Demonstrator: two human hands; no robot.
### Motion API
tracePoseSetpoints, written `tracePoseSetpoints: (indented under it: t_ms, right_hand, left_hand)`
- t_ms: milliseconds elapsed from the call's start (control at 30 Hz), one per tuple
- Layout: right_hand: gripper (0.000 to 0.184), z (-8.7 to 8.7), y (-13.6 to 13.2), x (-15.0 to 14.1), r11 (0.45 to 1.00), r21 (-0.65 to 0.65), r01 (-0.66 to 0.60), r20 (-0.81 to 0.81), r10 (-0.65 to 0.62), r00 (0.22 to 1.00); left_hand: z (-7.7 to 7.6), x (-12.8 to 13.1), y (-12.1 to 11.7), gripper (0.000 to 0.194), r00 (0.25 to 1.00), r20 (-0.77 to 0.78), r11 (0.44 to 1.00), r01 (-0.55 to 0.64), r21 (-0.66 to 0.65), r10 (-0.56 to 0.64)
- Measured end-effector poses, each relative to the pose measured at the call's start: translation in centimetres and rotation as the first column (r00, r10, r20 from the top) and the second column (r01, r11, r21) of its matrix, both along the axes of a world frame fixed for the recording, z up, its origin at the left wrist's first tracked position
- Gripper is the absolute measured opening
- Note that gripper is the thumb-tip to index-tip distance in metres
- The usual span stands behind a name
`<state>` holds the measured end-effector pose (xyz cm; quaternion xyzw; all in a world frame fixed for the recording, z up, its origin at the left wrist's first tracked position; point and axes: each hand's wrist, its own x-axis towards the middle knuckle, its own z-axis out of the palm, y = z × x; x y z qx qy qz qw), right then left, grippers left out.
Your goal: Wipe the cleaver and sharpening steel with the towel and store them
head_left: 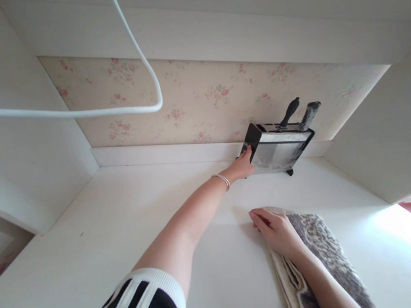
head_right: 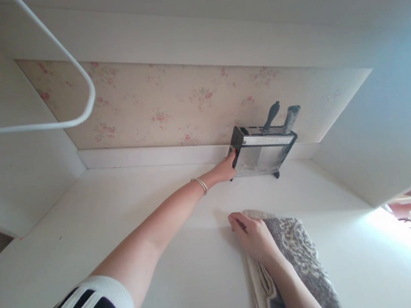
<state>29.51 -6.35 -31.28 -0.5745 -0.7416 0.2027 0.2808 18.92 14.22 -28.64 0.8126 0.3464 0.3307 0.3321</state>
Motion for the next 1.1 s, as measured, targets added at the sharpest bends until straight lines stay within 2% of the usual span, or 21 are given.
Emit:
tracePoseSetpoints:
  t_ms: [67,133,233,333,400,467,533,600,667,767,833,900,1000,1033,1067,1100]
  right_hand:
    - [0.033,0.0,0.0,0.1,1.000,0.009,0.008,0.010,-0.008,1.000]
    - [0.034,0.2,-0.1,0.2,0.998,0.053,0.038,0.052,-0.041,0.998]
    - [0.034,0.9,-0.7,0.3,0.973,0.192,0.131,0.181,-0.166,0.969]
    - [0.042,1.0,-2.4,0.4,0.932,0.294,0.213,0.332,-0.308,0.892]
    - [0.052,0.4,-4.0,0.8,0.922,0.291,0.256,0.431,-0.366,0.825]
    - [0.059,-0.5,-5.6,1.6,0.933,0.251,0.260,0.516,-0.356,0.779]
    - [0.060,-1.4,-6.9,3.2,0.957,0.197,0.213,0.569,-0.288,0.770]
    - [0.059,-1.8,-7.5,5.6,0.972,0.153,0.177,0.594,-0.234,0.770]
    - [0.058,-2.0,-7.6,8.6,0.972,0.147,0.185,0.601,-0.236,0.764]
    - [0.059,-1.8,-7.1,12.8,0.973,0.140,0.184,0.583,-0.231,0.779]
    - [0.060,-1.4,-6.7,14.1,0.978,0.140,0.157,0.561,-0.209,0.801]
    - [0.060,-0.5,-6.5,13.3,0.966,0.201,0.162,0.530,-0.246,0.811]
    - [0.053,1.1,-6.9,8.1,0.917,0.312,0.248,0.365,-0.356,0.860]
    - [0.048,1.7,-7.2,5.5,0.902,0.309,0.302,0.260,-0.386,0.885]
    - [0.044,2.2,-7.5,2.5,0.909,0.240,0.341,0.143,-0.381,0.913]
    - [0.043,2.7,-7.8,-0.6,0.940,0.127,0.317,0.042,-0.325,0.945]
  left_hand:
    - [0.5,1.1,-0.2,0.081,1.000,-0.015,1.000,-0.002,-0.026,0.001]
    - [0.9,1.4,-1.0,0.071,1.000,-0.018,0.999,-0.008,-0.044,0.007]
    - [1.1,-0.1,-3.2,0.051,0.997,-0.007,0.994,-0.075,-0.078,0.074]
    - [0.6,-3.7,-6.7,0.037,0.989,0.003,0.979,-0.149,-0.139,0.151]
    - [0.2,-6.9,-9.4,0.032,0.987,0.009,0.969,-0.157,-0.190,0.162]
    - [-0.1,-10.3,-12.3,0.030,0.985,0.015,0.959,-0.164,-0.232,0.173]
    - [0.0,-13.6,-15.2,0.027,0.983,0.029,0.947,-0.166,-0.274,0.181]
    - [0.3,-16.5,-18.0,0.024,0.973,0.098,0.908,-0.157,-0.388,0.210]
    - [0.6,-18.7,-20.7,0.021,0.955,0.166,0.867,-0.141,-0.477,0.247]
    - [0.5,-20.6,-24.0,0.017,0.921,0.193,0.794,-0.170,-0.584,0.339]
    - [0.0,-21.1,-25.6,0.014,0.903,0.219,0.756,-0.156,-0.636,0.369]
    - [-0.5,-21.3,-26.7,0.012,0.882,0.288,0.735,-0.092,-0.671,0.374]
    - [-1.1,-21.3,-27.7,0.009,0.841,0.376,0.707,-0.012,-0.707,0.390]
    - [-1.2,-21.3,-27.9,0.008,0.831,0.388,0.694,0.003,-0.720,0.399]
    - [-1.3,-21.2,-28.1,0.007,0.825,0.395,0.682,0.017,-0.732,0.404]
    - [-1.5,-21.2,-28.3,0.006,0.825,0.397,0.670,0.029,-0.742,0.403]
